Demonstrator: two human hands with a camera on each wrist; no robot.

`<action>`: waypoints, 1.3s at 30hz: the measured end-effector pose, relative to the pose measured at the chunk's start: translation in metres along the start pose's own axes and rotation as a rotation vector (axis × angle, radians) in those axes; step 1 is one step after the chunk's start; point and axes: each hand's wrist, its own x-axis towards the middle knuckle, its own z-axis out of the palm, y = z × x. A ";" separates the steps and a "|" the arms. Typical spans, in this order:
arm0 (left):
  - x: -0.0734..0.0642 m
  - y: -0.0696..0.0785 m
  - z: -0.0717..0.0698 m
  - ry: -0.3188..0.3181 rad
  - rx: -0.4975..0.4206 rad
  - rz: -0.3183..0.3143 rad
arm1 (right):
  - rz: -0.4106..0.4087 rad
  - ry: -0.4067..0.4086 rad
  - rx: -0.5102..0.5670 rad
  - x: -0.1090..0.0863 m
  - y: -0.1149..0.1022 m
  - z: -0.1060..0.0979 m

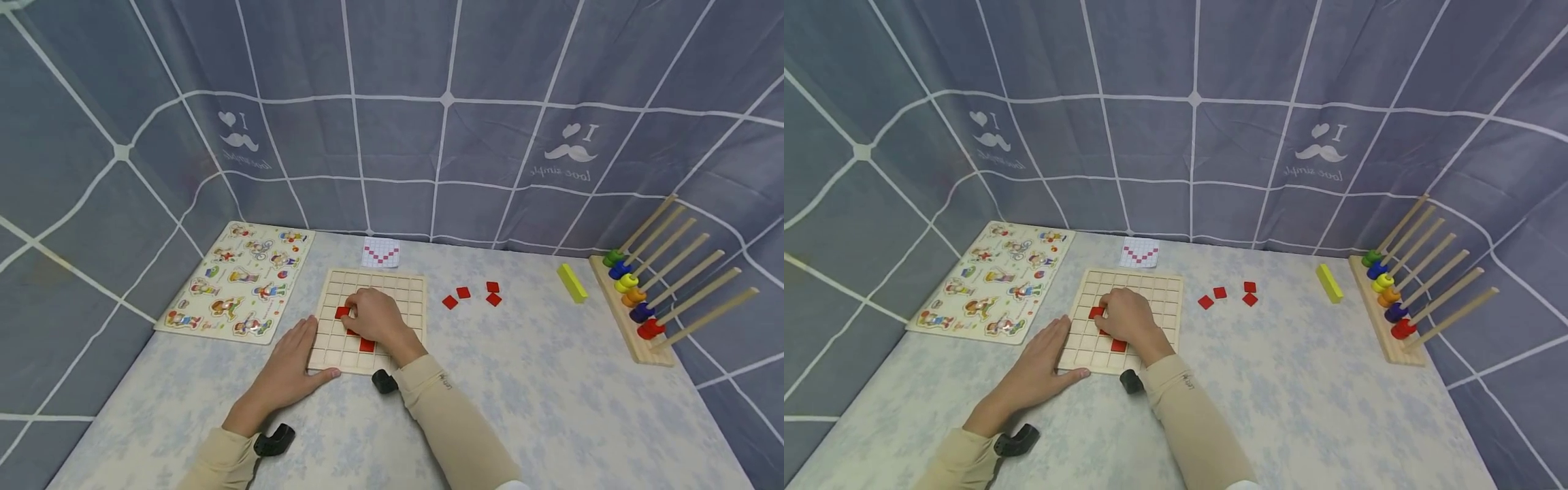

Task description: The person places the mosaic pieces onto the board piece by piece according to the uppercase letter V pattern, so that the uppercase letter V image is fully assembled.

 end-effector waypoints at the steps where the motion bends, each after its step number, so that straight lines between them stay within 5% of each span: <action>1: 0.000 0.000 0.000 -0.001 -0.002 0.001 | 0.006 -0.002 -0.004 0.000 0.000 0.000; 24: 0.000 0.003 0.000 0.016 -0.004 0.003 | 0.059 0.002 0.086 0.001 -0.003 -0.002; 34: 0.001 -0.001 0.000 0.019 -0.007 0.007 | 0.096 0.007 0.212 0.005 -0.004 0.003; 39: 0.001 -0.003 0.001 0.023 0.000 0.006 | 0.084 0.063 0.392 -0.004 0.017 0.000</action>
